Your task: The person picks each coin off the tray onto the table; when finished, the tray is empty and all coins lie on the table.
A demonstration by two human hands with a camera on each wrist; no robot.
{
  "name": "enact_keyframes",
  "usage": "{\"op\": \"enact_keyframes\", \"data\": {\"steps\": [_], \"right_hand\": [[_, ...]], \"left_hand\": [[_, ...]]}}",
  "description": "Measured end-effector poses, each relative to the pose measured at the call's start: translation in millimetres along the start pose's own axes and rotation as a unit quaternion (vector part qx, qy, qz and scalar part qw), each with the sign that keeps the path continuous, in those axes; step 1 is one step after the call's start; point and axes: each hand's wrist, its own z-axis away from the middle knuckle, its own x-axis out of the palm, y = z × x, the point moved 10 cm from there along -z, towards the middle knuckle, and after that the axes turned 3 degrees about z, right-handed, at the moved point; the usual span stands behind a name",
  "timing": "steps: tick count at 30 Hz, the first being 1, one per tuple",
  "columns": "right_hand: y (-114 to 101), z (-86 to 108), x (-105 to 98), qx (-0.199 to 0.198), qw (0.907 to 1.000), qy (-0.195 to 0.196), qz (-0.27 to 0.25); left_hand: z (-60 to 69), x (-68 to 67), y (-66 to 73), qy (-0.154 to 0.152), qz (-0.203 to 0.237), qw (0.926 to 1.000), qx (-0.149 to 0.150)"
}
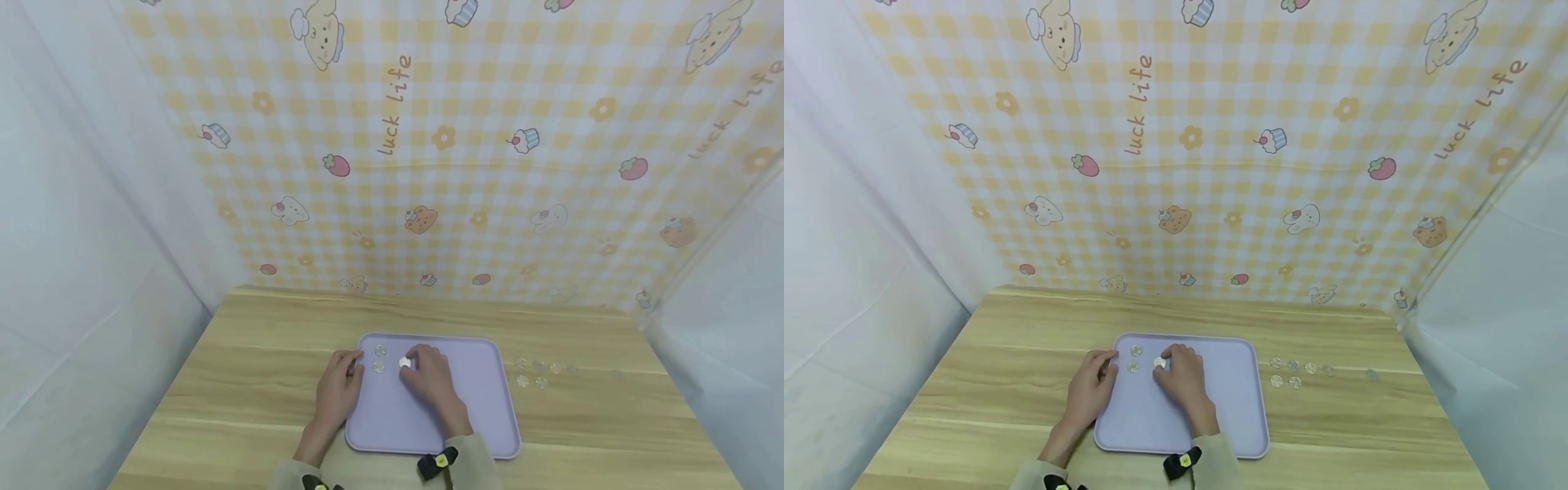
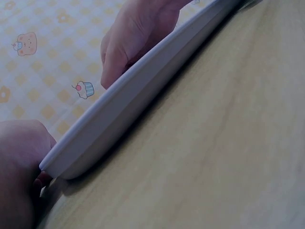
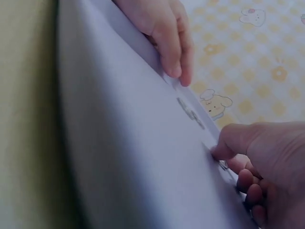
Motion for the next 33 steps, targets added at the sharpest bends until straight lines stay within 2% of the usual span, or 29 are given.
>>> {"op": "enact_keyframes", "data": {"steps": [3, 8, 26, 33], "right_hand": [[3.4, 0.1, 1.0, 0.01, 0.9997, -0.003, -0.023], [2.4, 1.4, -0.2, -0.006, 0.9993, 0.016, -0.033], [-5.1, 5.8, -2.7, -0.068, 0.9967, 0.044, -0.008], [-4.7, 5.5, -2.3, -0.072, 0.9961, 0.048, -0.016]], "left_hand": [[0.1, -1.0, 0.3, -0.001, 0.002, 1.0, -0.001], [0.0, -1.8, -0.6, 0.003, 0.0, 1.0, 0.0], [0.3, 0.1, -1.5, 0.002, -0.004, 1.0, 0.006], [0.1, 0.6, -0.7, -0.003, -0.003, 1.0, 0.003]]}}
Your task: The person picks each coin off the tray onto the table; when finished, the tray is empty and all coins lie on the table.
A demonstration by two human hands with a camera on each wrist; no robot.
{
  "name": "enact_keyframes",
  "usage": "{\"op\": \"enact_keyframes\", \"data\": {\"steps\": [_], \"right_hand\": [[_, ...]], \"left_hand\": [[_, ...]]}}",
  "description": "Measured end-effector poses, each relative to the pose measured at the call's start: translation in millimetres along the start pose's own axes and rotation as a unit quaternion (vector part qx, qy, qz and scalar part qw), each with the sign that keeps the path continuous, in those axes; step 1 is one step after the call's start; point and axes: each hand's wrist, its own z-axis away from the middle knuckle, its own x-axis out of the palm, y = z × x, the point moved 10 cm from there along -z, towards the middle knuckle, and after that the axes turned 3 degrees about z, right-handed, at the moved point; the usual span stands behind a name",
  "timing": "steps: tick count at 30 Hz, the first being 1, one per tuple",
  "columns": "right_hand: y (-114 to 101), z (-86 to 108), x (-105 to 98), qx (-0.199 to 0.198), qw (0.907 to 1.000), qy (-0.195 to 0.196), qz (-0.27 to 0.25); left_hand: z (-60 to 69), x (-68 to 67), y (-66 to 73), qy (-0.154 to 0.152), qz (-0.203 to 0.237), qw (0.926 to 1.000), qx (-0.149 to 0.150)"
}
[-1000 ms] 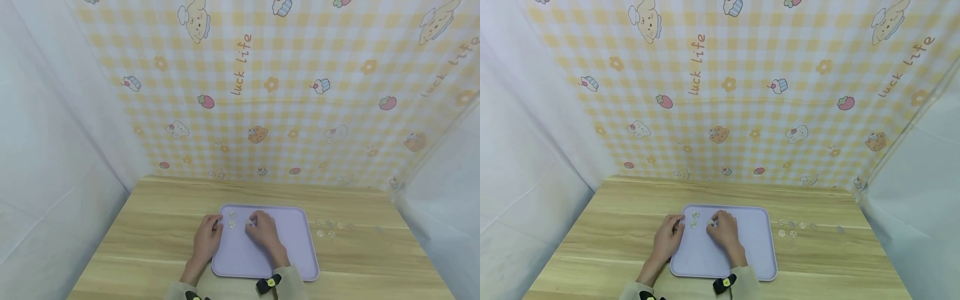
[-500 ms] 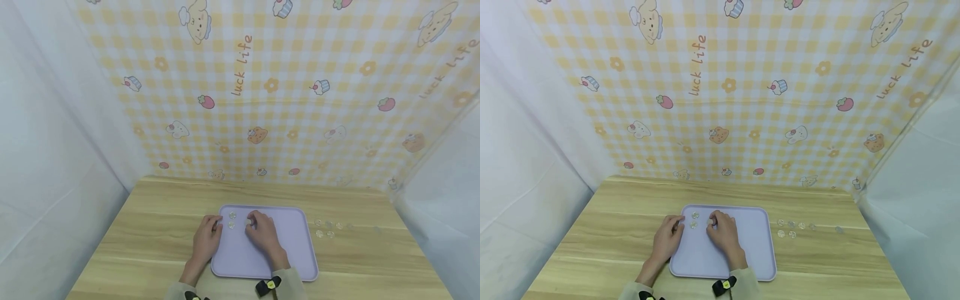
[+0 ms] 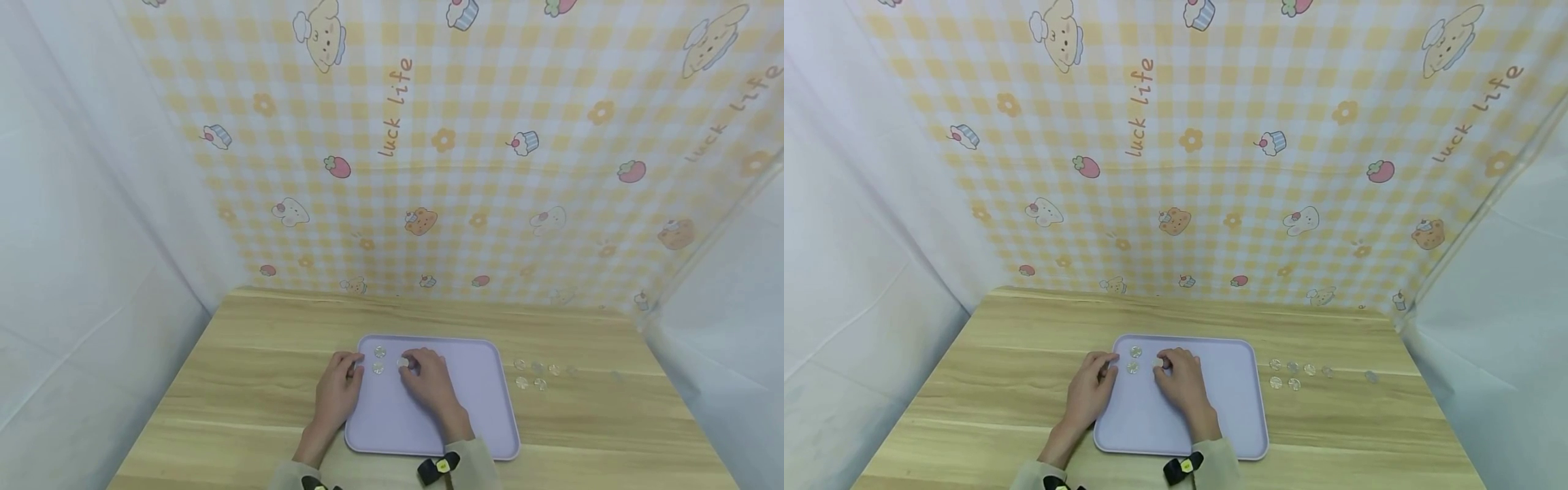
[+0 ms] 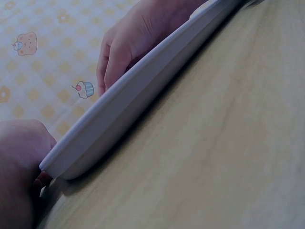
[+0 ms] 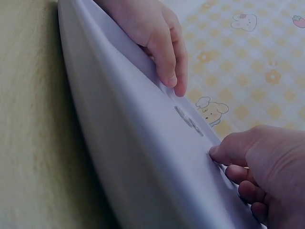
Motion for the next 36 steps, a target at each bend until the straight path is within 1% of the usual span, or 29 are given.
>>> {"op": "enact_keyframes", "data": {"steps": [5, 8, 11, 15, 24, 30, 36], "right_hand": [[1, -0.4, 0, 0.021, 0.9997, -0.012, -0.009], [1, 0.0, 0, 0.027, 0.9995, -0.014, -0.011], [0, 0.3, 0, 0.021, 0.9994, -0.017, -0.022], [-3, 0.9, 3, 0.011, 0.999, -0.032, -0.029], [-11, 2.5, 1, -0.02, 0.9991, -0.036, 0.001], [-7, 1.8, 5, -0.007, 0.9987, -0.05, 0.006], [-3, 0.9, 6, 0.016, 0.9978, -0.064, -0.009]], "left_hand": [[0.0, -0.3, 0.4, -0.001, 0.0, 1.0, -0.001], [-0.1, -0.6, 0.6, 0.0, 0.001, 1.0, 0.0], [0.0, -0.4, 0.1, 0.001, 0.001, 1.0, -0.001], [0.2, -0.5, -0.4, 0.003, 0.003, 1.0, -0.002], [0.5, -0.7, 0.2, 0.003, 0.002, 1.0, 0.001], [0.2, -0.6, 0.0, 0.004, 0.002, 1.0, 0.005], [0.2, -1.0, 0.7, 0.005, 0.001, 1.0, 0.005]]}}
